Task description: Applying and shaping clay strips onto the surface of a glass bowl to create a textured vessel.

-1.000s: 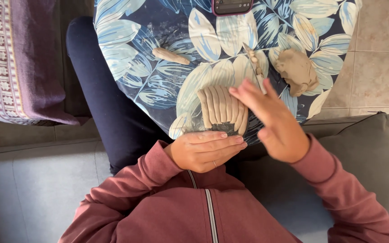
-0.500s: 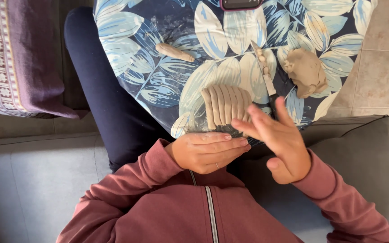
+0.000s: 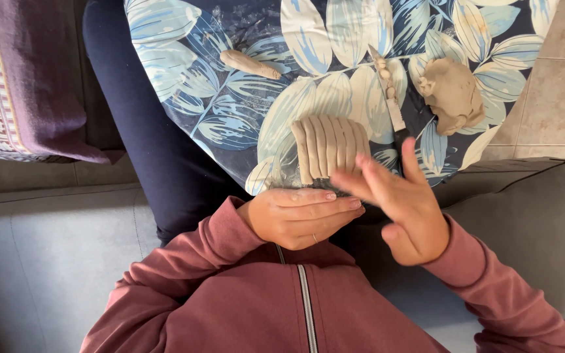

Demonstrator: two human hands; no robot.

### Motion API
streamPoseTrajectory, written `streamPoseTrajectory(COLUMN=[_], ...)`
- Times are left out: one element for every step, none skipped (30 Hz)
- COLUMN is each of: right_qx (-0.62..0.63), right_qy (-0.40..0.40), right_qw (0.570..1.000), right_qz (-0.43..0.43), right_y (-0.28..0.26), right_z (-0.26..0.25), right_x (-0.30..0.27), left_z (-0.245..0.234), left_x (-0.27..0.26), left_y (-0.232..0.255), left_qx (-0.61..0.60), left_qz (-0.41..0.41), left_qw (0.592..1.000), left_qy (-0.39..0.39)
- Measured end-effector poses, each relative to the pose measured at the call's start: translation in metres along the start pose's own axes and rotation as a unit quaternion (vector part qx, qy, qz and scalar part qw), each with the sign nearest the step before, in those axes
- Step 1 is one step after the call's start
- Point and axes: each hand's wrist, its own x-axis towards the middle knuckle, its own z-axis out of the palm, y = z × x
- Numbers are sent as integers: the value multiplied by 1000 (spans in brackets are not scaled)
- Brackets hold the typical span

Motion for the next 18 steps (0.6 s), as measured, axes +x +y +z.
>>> streamPoseTrajectory(right_qx=[0, -25, -51, -50, -41, -33, -35, -24, -13, -12, -20, -27, -26, -32, -39, -38, -22, -6], right_qy=[0, 2, 4, 3, 12, 23, 24, 18, 13, 12, 19, 24, 22, 23, 23, 22, 13, 2], right_qw=[1000, 1000, 998, 998, 999, 997, 996, 997, 998, 998, 998, 998, 998, 998, 999, 999, 1000, 999], right_qz=[0, -16, -32, -30, 22, 73, 74, 69, 63, 63, 61, 59, 59, 40, 20, 20, -15, -48], right_y=[6, 11, 16, 12, 8, 5, 7, 8, 9, 9, 9, 9, 10, 12, 14, 15, 15, 14], right_z=[0, 0, 0, -5, -11, -17, -17, -16, -15, -13, -11, -9, -8, -6, -4, -3, -1, 0], right_x=[-1, -3, -5, 4, 14, 25, 25, 25, 25, 22, 18, 14, 10, 6, 3, 0, -4, -9], left_z=[0, 0, 0, -2, -4, -5, -5, -5, -5, -5, -5, -5, -5, -4, -4, -3, -2, 0], left_x=[0, -1, -2, 1, 3, 6, 7, 7, 7, 7, 7, 6, 6, 6, 6, 4, 2, 0], left_y=[0, 0, 1, 0, 0, -3, -3, -2, -2, -2, -3, -3, -1, -1, -2, -2, -1, 0], left_qx=[0, 2, 3, 1, 2, 4, 3, 3, 3, 4, -2, -9, -8, -22, -36, -35, -37, -40], left_qz=[0, 2, 4, 3, 1, 2, 3, 0, -4, -5, -4, -5, -7, -9, -11, -12, -9, -8], left_qw=[1000, 1000, 1000, 1000, 1000, 1000, 1000, 1000, 1000, 1000, 1000, 1000, 1000, 1000, 999, 999, 999, 999], left_qy=[0, -7, -14, -14, -5, 5, 6, 6, 6, 6, 9, 12, 11, 14, 17, 18, 15, 12])
